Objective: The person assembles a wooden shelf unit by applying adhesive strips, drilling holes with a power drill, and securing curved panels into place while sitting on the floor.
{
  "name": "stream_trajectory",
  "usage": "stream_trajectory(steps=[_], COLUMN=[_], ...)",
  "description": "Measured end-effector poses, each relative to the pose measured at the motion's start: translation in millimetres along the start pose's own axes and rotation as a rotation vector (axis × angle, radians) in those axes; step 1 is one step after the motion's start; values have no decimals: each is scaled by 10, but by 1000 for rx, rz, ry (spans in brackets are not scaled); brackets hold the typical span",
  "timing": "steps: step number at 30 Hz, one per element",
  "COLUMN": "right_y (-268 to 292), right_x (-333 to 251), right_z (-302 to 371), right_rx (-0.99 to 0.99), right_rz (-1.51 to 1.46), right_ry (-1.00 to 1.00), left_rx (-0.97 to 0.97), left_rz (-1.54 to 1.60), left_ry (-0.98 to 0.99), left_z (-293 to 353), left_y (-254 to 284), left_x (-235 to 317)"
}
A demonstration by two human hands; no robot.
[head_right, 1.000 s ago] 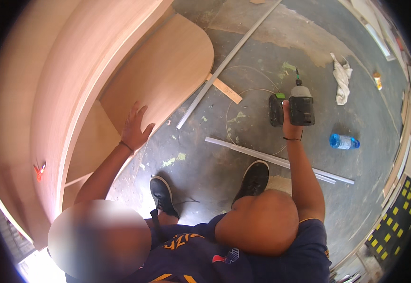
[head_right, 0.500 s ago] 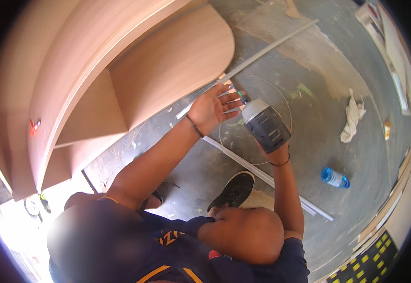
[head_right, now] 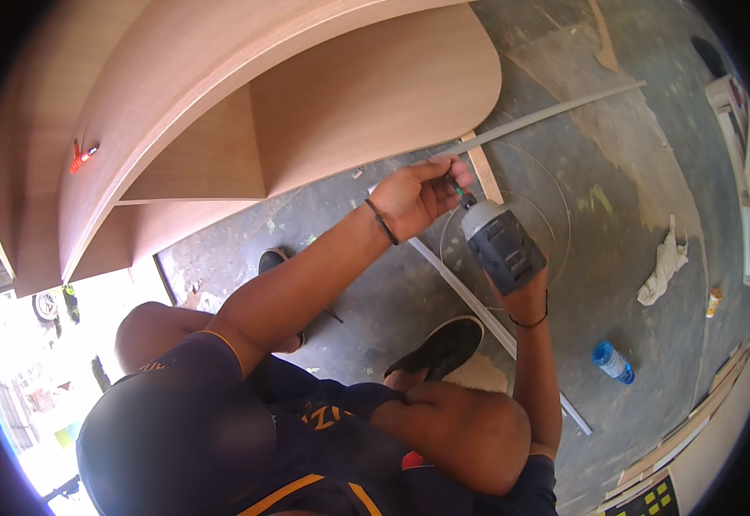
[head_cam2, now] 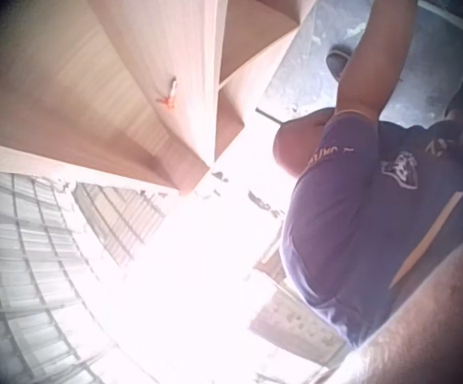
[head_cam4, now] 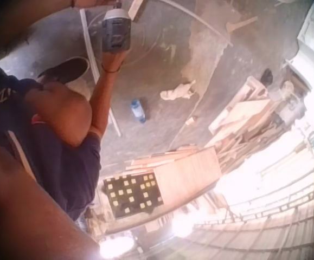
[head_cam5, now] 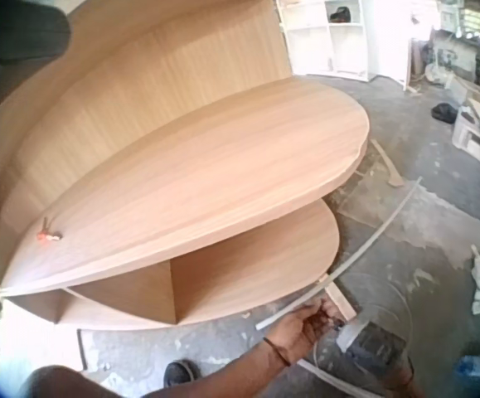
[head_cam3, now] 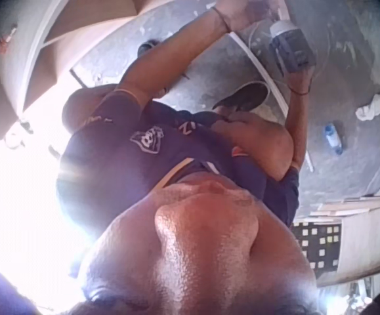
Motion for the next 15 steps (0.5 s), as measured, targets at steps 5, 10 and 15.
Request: stream_trajectory(steps=[5, 10, 15], right_y=[17, 2, -10], right_x=[-80, -49, -109], right_z=[-56, -4, -37], right_rx=[66, 76, 136], right_rz=[-41, -123, -142], right_ry=[-104, -217, -162], left_rx=[20, 10, 3], left_rz=[27, -8, -7], left_ry=[5, -5, 10], left_z=[2, 41, 48], left_y=[39, 51, 61], left_x=[-6, 9, -6])
Point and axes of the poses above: each hand's wrist, its own z-axis away from the middle knuckle, its own y-axis out of the back of the hand, x = y × z, the point moved 5 cm from there along -z, towards the middle knuckle, and after that the axes turned 13 degrees about -z, right-handed, at the moved point
